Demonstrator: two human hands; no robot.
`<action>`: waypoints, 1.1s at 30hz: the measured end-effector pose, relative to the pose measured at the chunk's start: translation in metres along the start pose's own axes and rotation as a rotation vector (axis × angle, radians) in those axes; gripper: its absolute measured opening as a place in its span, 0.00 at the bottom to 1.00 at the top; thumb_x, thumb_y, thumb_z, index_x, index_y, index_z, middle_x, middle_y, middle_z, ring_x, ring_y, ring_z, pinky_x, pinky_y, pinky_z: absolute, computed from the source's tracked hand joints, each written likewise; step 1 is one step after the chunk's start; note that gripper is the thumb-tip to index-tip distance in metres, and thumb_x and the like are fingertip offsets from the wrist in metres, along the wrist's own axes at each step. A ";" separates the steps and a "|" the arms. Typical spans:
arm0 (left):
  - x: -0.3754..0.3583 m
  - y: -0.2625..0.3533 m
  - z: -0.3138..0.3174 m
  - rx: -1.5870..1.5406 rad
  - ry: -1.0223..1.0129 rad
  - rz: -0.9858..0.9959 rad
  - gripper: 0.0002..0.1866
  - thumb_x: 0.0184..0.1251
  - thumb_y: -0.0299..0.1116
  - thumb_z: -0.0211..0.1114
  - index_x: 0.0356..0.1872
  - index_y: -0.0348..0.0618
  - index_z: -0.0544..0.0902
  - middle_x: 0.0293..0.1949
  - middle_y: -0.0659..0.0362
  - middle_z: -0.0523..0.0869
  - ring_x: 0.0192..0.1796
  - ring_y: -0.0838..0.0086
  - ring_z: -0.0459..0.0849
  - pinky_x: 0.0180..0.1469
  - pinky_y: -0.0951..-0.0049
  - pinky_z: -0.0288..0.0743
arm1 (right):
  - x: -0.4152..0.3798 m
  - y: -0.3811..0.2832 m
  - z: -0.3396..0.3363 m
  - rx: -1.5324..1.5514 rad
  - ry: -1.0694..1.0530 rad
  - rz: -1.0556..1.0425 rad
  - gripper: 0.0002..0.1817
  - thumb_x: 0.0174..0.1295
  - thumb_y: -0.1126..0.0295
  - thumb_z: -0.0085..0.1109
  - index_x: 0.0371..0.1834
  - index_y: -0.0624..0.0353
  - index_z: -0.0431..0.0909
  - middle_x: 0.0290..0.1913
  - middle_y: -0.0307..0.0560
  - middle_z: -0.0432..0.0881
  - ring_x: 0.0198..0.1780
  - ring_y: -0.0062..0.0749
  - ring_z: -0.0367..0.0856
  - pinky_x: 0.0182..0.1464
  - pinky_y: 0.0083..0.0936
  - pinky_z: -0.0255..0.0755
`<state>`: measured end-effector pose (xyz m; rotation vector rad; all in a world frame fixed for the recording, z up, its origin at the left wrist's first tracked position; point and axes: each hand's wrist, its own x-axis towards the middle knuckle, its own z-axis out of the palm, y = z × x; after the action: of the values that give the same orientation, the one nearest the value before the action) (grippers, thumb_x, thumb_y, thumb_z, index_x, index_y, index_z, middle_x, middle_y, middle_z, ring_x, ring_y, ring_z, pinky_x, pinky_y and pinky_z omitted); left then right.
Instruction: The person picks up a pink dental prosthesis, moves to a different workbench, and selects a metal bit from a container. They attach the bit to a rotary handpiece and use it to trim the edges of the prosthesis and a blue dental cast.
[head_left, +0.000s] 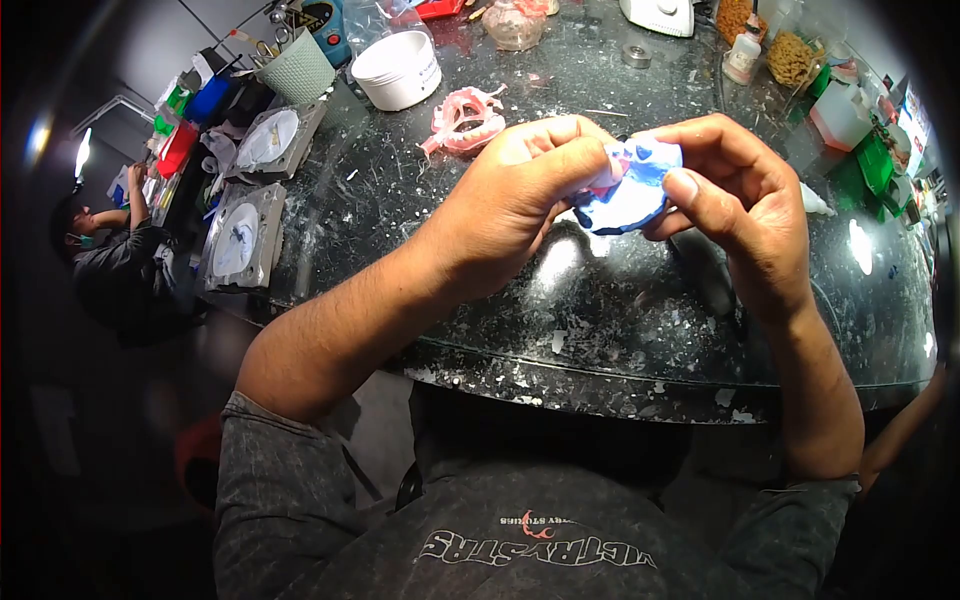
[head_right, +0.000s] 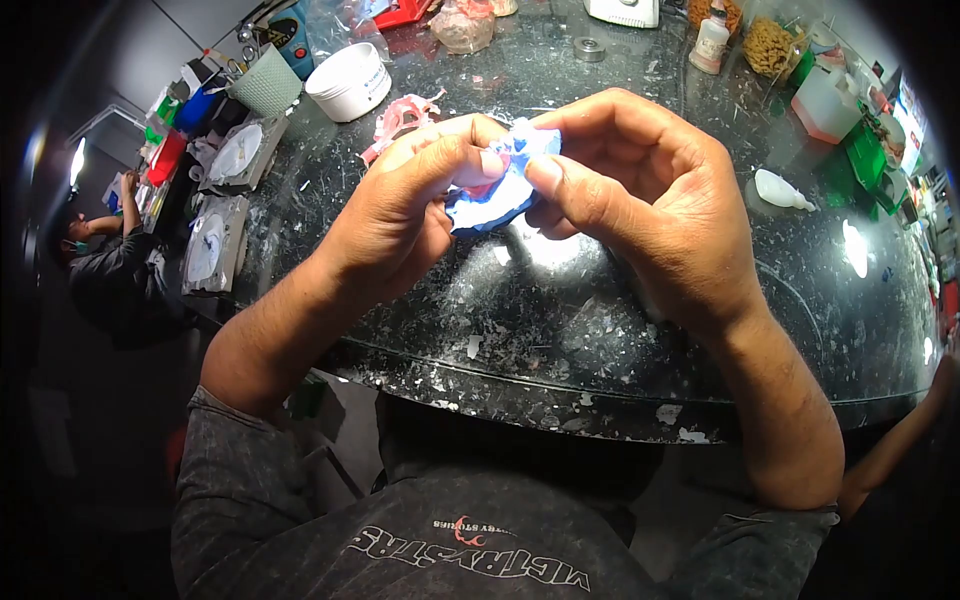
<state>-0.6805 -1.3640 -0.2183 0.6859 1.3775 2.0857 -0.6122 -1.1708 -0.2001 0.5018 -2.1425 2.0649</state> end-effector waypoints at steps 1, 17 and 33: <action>0.000 0.000 0.000 -0.008 -0.003 0.010 0.09 0.72 0.35 0.60 0.38 0.38 0.80 0.34 0.63 0.83 0.38 0.83 0.80 0.44 0.80 0.74 | 0.000 -0.001 0.000 -0.003 0.001 0.004 0.20 0.65 0.63 0.62 0.53 0.68 0.77 0.44 0.48 0.85 0.41 0.22 0.84 0.41 0.18 0.81; -0.001 0.000 0.002 -0.022 0.020 0.014 0.09 0.71 0.35 0.61 0.36 0.39 0.81 0.33 0.64 0.83 0.38 0.83 0.79 0.47 0.79 0.72 | 0.001 0.003 -0.002 0.011 -0.001 0.006 0.19 0.66 0.64 0.61 0.53 0.68 0.77 0.43 0.47 0.85 0.39 0.22 0.84 0.40 0.17 0.81; -0.001 0.001 0.001 -0.023 0.008 0.013 0.10 0.72 0.36 0.60 0.36 0.39 0.81 0.35 0.62 0.82 0.40 0.81 0.79 0.49 0.77 0.71 | 0.003 0.003 -0.002 0.152 0.004 0.036 0.15 0.65 0.71 0.65 0.51 0.67 0.78 0.41 0.47 0.85 0.38 0.24 0.85 0.41 0.20 0.80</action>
<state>-0.6788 -1.3643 -0.2168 0.6793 1.3547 2.1128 -0.6161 -1.1690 -0.2015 0.4781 -2.0171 2.2579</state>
